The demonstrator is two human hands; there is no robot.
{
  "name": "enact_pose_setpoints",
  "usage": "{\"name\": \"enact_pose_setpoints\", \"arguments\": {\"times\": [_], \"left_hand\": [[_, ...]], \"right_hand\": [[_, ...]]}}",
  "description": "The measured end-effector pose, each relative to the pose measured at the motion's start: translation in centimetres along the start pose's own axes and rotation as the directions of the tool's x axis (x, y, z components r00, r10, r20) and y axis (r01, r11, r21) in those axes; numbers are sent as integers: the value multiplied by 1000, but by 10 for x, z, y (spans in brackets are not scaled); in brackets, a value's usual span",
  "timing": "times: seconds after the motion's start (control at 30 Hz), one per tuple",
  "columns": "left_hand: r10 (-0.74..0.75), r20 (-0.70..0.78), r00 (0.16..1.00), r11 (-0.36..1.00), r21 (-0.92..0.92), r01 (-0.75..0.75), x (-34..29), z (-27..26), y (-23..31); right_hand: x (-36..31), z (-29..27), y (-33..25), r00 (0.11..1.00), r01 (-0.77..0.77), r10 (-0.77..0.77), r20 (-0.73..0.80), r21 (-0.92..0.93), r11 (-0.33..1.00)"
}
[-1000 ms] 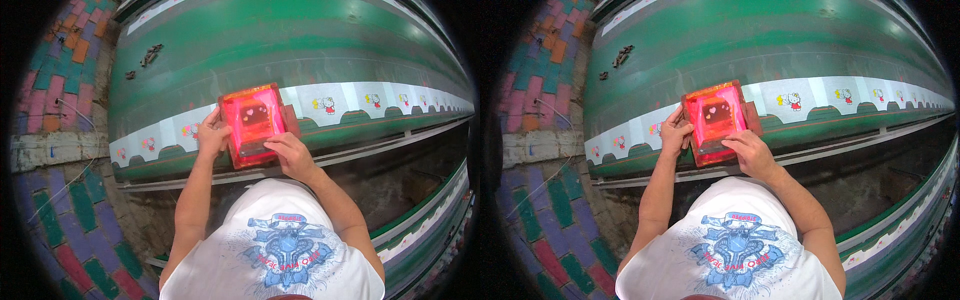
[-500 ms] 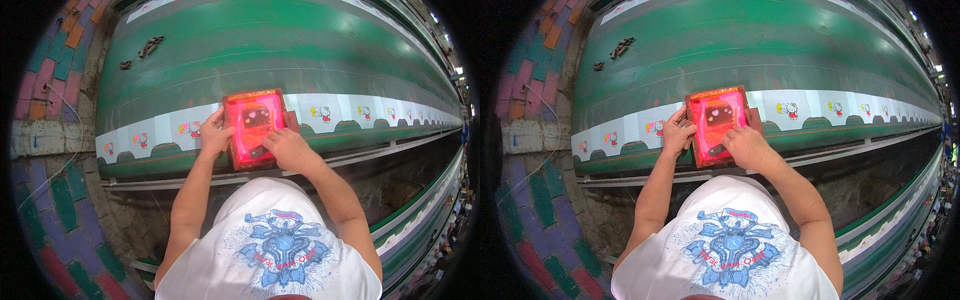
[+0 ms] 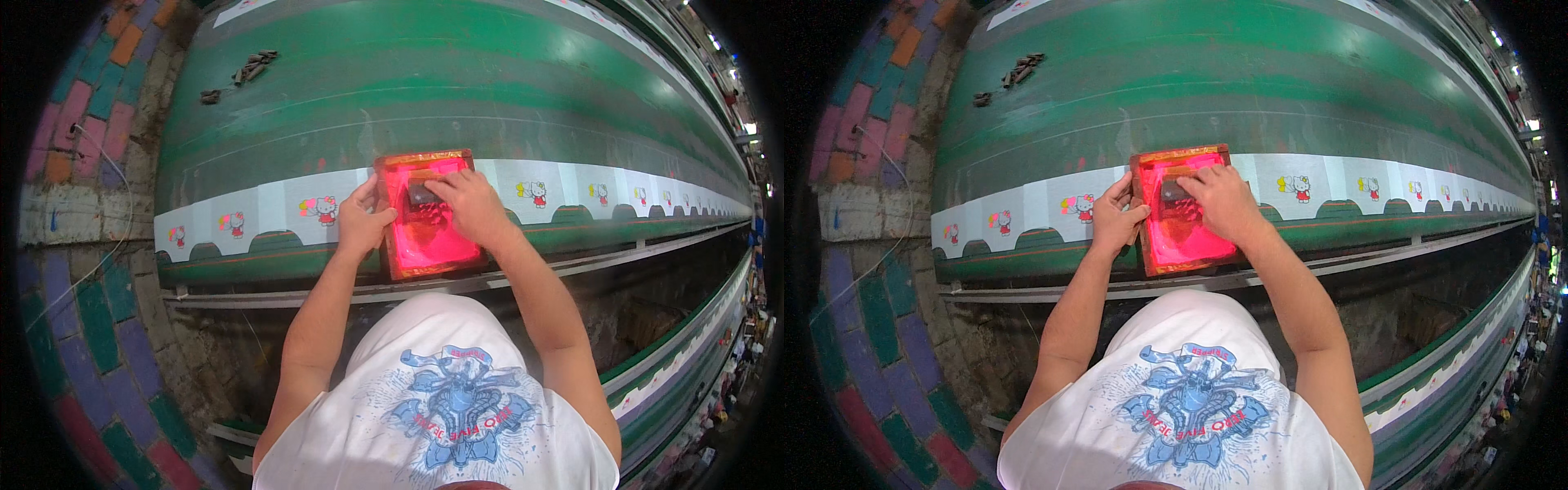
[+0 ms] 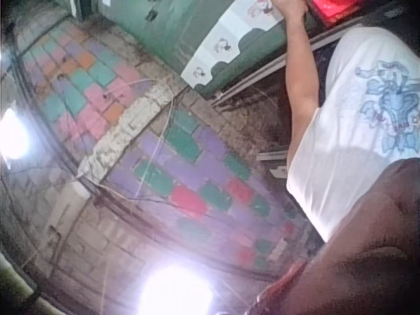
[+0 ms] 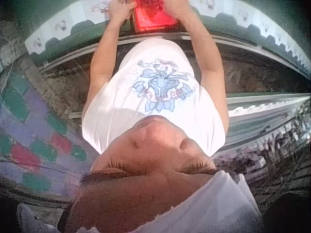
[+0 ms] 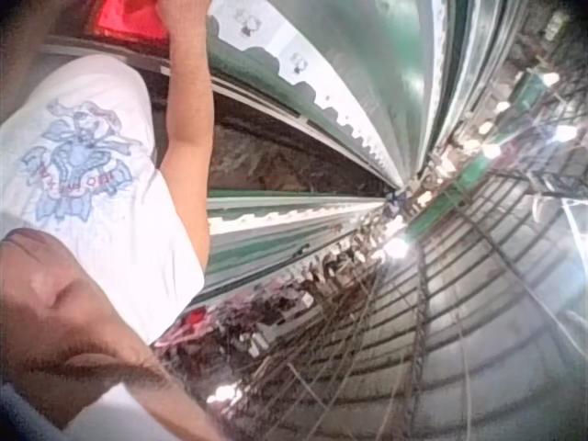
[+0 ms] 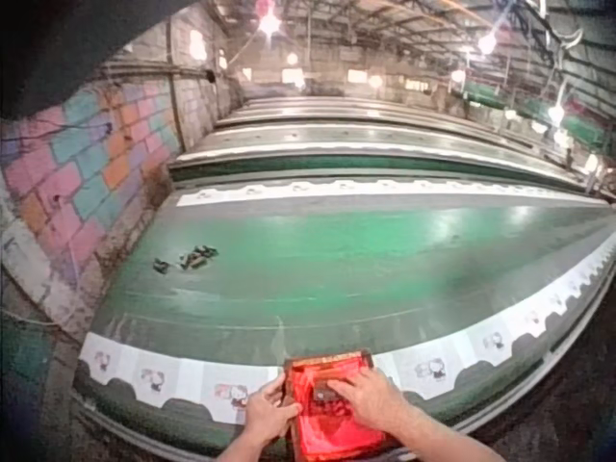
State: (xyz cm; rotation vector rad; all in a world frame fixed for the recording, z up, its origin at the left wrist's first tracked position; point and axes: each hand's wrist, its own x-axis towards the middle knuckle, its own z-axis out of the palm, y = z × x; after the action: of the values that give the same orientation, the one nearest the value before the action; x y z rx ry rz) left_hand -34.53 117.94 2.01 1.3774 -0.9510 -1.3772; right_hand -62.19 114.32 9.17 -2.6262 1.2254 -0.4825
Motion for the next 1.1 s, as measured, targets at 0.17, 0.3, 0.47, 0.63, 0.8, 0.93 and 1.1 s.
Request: {"name": "enact_pose_setpoints", "arguments": {"times": [0.17,0.3,0.47,0.63,0.8,0.93,1.1], "left_hand": [[21,-18,1000,995,96,-19,4,-3,-12],[47,-5,999,996,73,-47,7,-7,-24],[29,-11,1000,995,92,-28,7,-5,-24],[41,6,999,996,83,-42,1,0,0],[144,-20,989,987,72,-142,-9,20,23],[171,-7,985,983,69,-170,-12,70,23],[131,-18,991,989,68,-129,-9,158,16]], "right_hand": [[-41,3,-36,999,43,-43,-20,-13,999],[-68,-2,-64,1000,22,-22,-13,25,999],[-89,-8,-79,1000,-9,8,12,51,999],[-97,-9,-72,997,-18,34,-76,202,979],[-117,-13,-57,977,0,62,-204,293,956],[-145,-28,-23,966,-39,122,-229,336,941],[-194,-56,41,950,-56,152,-274,328,943]]}}
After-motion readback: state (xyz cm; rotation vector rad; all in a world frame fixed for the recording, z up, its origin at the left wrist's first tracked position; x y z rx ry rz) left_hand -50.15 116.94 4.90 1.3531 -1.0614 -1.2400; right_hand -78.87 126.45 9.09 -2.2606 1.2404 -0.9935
